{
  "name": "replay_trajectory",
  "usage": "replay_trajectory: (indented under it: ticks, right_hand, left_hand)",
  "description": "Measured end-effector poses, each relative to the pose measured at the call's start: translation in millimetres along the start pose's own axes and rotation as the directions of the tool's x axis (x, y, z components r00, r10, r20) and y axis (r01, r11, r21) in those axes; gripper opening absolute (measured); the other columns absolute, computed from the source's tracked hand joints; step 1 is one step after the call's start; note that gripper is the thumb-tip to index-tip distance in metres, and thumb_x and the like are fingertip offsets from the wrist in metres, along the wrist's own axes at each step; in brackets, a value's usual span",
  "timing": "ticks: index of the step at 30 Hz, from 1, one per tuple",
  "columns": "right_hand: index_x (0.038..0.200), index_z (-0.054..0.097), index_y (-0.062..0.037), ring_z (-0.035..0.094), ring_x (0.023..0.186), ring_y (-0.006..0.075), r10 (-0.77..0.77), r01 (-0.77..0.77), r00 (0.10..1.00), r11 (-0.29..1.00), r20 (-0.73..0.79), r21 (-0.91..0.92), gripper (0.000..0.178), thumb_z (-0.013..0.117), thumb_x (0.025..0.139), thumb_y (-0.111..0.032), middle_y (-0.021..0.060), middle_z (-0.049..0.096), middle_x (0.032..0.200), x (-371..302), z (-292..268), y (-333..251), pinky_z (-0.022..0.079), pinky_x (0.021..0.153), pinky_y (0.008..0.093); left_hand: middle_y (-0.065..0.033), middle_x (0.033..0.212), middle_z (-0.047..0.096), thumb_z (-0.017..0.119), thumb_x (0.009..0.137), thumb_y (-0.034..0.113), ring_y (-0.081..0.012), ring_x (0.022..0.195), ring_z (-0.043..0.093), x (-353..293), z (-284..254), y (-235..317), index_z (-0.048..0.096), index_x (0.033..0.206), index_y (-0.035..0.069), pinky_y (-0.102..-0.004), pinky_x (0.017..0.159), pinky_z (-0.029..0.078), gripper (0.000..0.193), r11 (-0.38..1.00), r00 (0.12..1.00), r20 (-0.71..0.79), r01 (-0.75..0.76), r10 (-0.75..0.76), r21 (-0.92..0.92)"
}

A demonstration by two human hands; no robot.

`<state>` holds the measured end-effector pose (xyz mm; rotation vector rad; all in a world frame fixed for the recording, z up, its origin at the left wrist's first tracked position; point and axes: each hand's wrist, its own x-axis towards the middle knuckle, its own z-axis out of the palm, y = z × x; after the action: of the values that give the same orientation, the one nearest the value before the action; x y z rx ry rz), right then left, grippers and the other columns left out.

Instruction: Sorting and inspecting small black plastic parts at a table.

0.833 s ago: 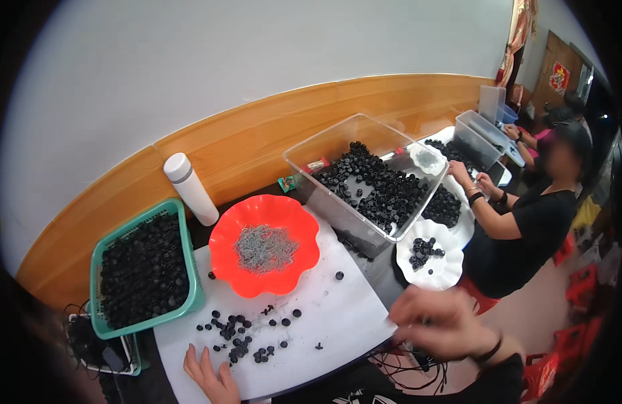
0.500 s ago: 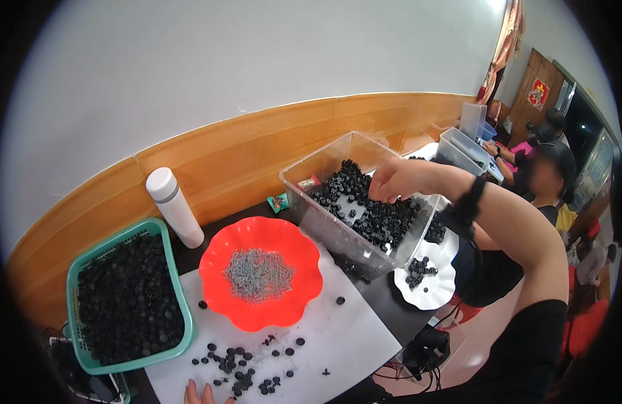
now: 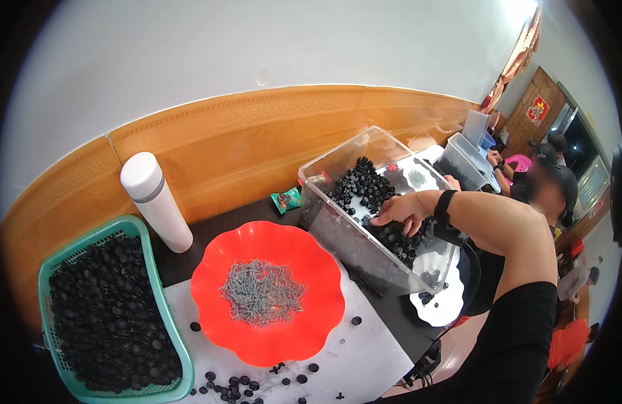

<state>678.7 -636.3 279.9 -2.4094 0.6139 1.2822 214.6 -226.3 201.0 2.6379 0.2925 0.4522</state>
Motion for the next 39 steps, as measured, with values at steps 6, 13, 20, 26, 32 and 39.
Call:
replay_trajectory:
  ticks: [6, 13, 20, 26, 32, 39]
  right_hand:
    - [0.159, 0.023, -0.0234, 0.061, 0.1, 0.0338, -0.045, 0.032, 0.979, 0.997, 0.201, 0.065, 0.098, 0.075, 0.084, -0.059, 0.0143, 0.032, 0.154, -19, 40, -13, 0.054, 0.091, 0.0498]
    - [0.157, 0.022, -0.0209, 0.029, 0.146, 0.0343, -0.157, 0.083, 0.918, 0.974, 0.365, 0.21, 0.099, 0.082, 0.082, -0.045, 0.0176, 0.007, 0.166, -48, 65, -25, 0.05, 0.1, 0.055]
    - [0.145, 0.041, -0.0189, 0.055, 0.122, 0.0306, -0.334, 0.232, 0.915, 0.895, 0.227, 0.381, 0.076, 0.078, 0.079, -0.021, 0.0144, 0.047, 0.14, -63, 83, -32, 0.055, 0.092, 0.0549]
    - [0.115, 0.06, -0.0079, 0.066, 0.071, 0.021, -0.448, 0.417, 0.894, 0.825, -0.008, 0.382, 0.042, 0.075, 0.075, -0.007, 0.0093, 0.065, 0.09, -44, 91, -36, 0.056, 0.055, 0.0391]
    - [0.094, 0.066, -0.0038, 0.056, 0.046, 0.0176, -0.488, 0.512, 0.859, 0.831, -0.155, 0.218, 0.022, 0.07, 0.073, 0.003, 0.0055, 0.059, 0.061, -58, 88, -50, 0.044, 0.039, 0.0335]
    - [0.072, 0.067, -0.0051, 0.054, 0.047, 0.0168, -0.584, 0.68, 0.704, 0.718, -0.405, 0.147, 0.012, 0.067, 0.068, 0.007, 0.0059, 0.057, 0.058, -87, 56, -56, 0.036, 0.037, 0.033]
  left_hand:
    - [-0.0306, 0.144, 0.046, 0.057, 0.097, 0.024, -0.0498, 0.13, 0.042, 2, 1, 2, 0.06, 0.125, -0.004, -0.0605, 0.108, 0.032, 0.04, 1.0, 0.999, -0.041, -0.009, 0.009, -0.01]
    - [-0.0297, 0.143, 0.047, 0.059, 0.096, 0.024, -0.0497, 0.13, 0.042, -5, -2, 1, 0.059, 0.126, -0.005, -0.0599, 0.108, 0.032, 0.042, 1.0, 0.998, -0.055, -0.003, 0.002, -0.016]
    - [-0.0305, 0.143, 0.045, 0.061, 0.096, 0.02, -0.0501, 0.128, 0.042, -1, -9, 9, 0.058, 0.127, -0.005, -0.0597, 0.106, 0.033, 0.04, 0.998, 1.0, -0.023, 0.011, -0.012, -0.059]
    - [-0.0307, 0.143, 0.045, 0.061, 0.096, 0.017, -0.0495, 0.128, 0.042, -2, -9, 10, 0.058, 0.128, -0.005, -0.0592, 0.106, 0.033, 0.04, 0.998, 0.999, -0.045, 0.004, -0.007, -0.071]
    - [-0.0305, 0.143, 0.045, 0.062, 0.095, 0.014, -0.0488, 0.128, 0.042, -7, -9, 9, 0.058, 0.13, -0.005, -0.0582, 0.106, 0.033, 0.04, 0.998, 0.999, -0.047, 0.016, -0.019, -0.068]
    - [-0.0301, 0.143, 0.046, 0.066, 0.091, 0.01, -0.0486, 0.126, 0.042, -12, -5, 6, 0.06, 0.127, -0.006, -0.0568, 0.105, 0.035, 0.039, 0.985, 0.994, -0.11, -0.035, 0.017, -0.166]
